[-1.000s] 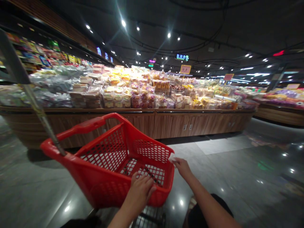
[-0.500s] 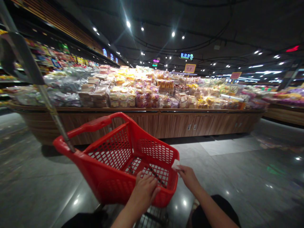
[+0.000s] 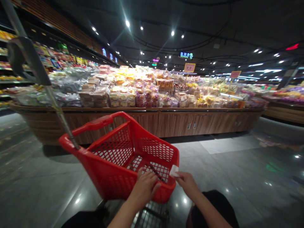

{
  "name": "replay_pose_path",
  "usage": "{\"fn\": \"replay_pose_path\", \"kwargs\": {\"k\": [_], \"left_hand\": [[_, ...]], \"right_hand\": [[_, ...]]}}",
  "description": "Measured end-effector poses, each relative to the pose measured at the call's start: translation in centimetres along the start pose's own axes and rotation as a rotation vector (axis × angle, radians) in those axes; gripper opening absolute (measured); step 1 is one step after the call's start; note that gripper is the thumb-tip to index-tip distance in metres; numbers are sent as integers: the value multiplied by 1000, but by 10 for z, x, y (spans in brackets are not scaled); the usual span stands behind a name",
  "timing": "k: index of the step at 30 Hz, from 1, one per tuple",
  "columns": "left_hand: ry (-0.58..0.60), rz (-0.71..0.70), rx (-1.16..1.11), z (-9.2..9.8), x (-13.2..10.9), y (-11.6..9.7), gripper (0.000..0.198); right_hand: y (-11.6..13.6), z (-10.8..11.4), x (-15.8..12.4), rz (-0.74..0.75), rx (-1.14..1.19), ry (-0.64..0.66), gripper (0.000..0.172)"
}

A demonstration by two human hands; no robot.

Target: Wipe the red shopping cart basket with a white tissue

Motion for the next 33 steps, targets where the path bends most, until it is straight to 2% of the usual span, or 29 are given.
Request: {"fn": "replay_pose_path", "kwargs": {"k": [3, 6, 12, 16, 19, 24, 26, 28, 33], "left_hand": [[12, -26, -9, 3, 2, 0, 19], [28, -55, -21, 6, 1, 2, 19], [79, -29, -34, 19, -4, 11, 22], [104, -16, -60, 24, -6, 17, 27], [103, -21, -53, 24, -7, 24, 33], [101, -46, -38, 27, -13, 31, 34], [98, -56, -37, 29, -16, 34, 33], [91, -59, -27, 32, -19, 38, 33], [84, -55, -10, 37, -24, 49, 33]], "right_hand": [[9, -10, -22, -19, 69, 29, 26], [12, -11, -22, -32, 24, 33, 26], [-6, 14, 26, -52, -121, -134, 31], [-13, 22, 53, -57, -152, -183, 31], [-8, 13, 47, -37, -150, -161, 29], [13, -15, 9, 22, -104, -67, 29], [19, -21, 2, 17, -124, -33, 27], [20, -19, 5, -20, -194, -33, 25], [10, 7, 34, -98, -277, -145, 27]]}}
Point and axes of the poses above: each hand's wrist, its own x-axis towards the middle knuckle, its own z-axis out of the back of the hand, y = z × x, the point moved 6 cm from there along x, towards the middle knuckle, and after that the axes turned 9 degrees about -z, right-handed, at the moved point
